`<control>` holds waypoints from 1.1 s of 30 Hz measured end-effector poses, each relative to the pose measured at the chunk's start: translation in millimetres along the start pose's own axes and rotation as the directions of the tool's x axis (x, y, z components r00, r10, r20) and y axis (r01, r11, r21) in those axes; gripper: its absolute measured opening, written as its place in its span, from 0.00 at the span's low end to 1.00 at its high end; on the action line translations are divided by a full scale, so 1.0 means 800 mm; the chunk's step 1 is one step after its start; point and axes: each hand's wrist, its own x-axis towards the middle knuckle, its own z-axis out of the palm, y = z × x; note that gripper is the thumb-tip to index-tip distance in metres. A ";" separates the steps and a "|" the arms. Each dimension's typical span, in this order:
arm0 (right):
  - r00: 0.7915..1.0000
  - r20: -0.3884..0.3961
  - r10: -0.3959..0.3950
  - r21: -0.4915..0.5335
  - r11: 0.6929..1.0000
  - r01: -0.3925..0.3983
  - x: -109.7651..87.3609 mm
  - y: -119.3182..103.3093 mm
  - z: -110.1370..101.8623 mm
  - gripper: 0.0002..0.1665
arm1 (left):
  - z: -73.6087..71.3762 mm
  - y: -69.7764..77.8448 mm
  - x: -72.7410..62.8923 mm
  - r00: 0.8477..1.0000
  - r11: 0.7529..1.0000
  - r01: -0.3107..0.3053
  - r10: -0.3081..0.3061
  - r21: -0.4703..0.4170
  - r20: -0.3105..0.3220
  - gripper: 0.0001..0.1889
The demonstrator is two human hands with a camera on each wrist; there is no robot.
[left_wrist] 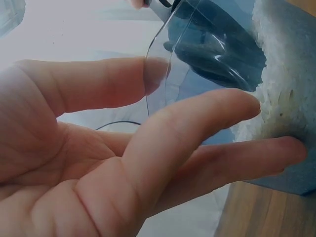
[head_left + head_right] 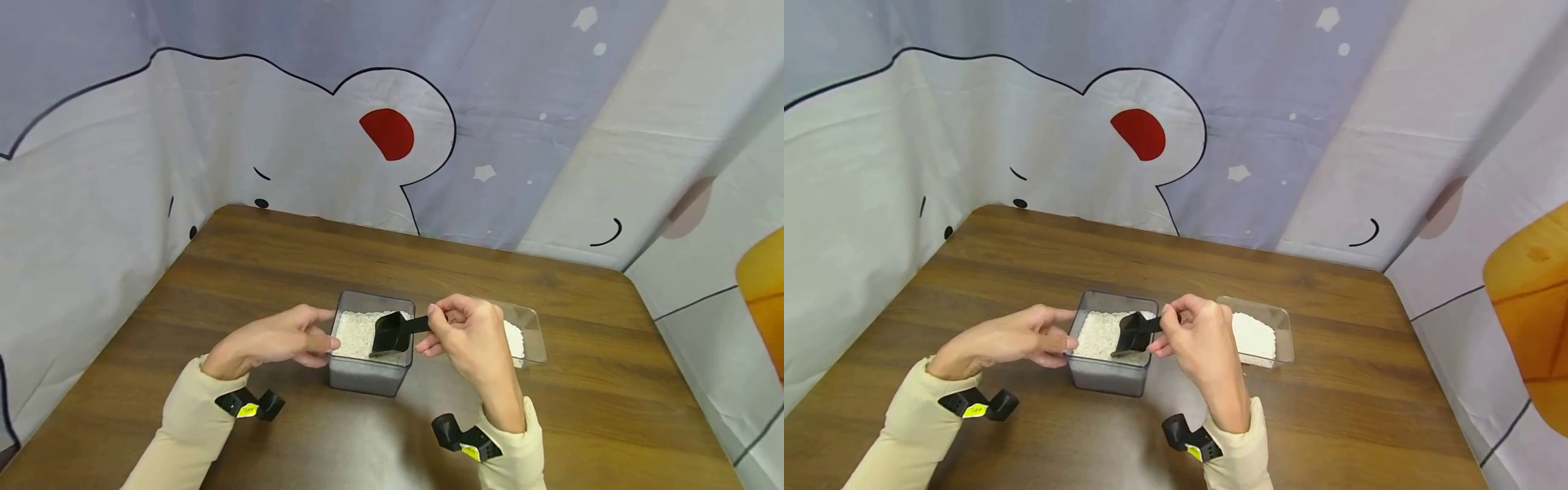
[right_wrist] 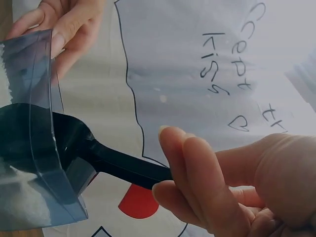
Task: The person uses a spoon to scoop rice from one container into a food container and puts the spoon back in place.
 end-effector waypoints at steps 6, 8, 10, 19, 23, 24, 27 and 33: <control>1.000 -0.005 0.029 -0.001 1.000 -0.029 0.000 0.000 -0.001 0.05 | 0.001 -0.001 0.001 1.000 1.000 -0.012 0.012 0.003 0.007 0.38; 0.999 -0.004 0.033 -0.002 0.999 -0.033 0.001 0.001 0.000 0.05 | 0.001 -0.001 0.000 1.000 1.000 -0.008 0.008 0.000 0.004 0.38; 0.999 -0.004 0.035 -0.005 0.999 -0.035 0.002 0.002 0.001 0.06 | 0.001 -0.001 -0.001 1.000 1.000 -0.005 0.005 0.000 0.001 0.39; 1.000 0.024 -0.020 -0.032 0.999 0.021 0.006 0.009 0.020 0.06 | 0.000 -0.001 0.000 1.000 1.000 -0.008 0.008 0.000 0.008 0.39; 0.995 0.098 -0.029 -0.048 0.998 0.034 0.013 0.021 0.038 0.07 | 0.000 -0.001 0.001 1.000 1.000 -0.019 0.019 -0.012 0.014 0.39; 0.993 0.118 -0.024 -0.046 0.999 0.029 0.015 0.024 0.042 0.07 | 0.000 0.000 0.001 1.000 1.000 -0.024 0.024 -0.016 0.018 0.38; 0.987 0.159 0.006 -0.016 1.000 -0.003 0.020 0.032 0.051 0.08 | 0.001 0.000 0.002 0.999 0.999 -0.029 0.030 -0.029 0.021 0.38; 0.979 0.199 0.047 0.089 0.994 -0.065 0.026 0.041 0.051 0.09 | 0.002 0.000 0.003 0.999 0.999 -0.033 0.034 -0.036 0.021 0.37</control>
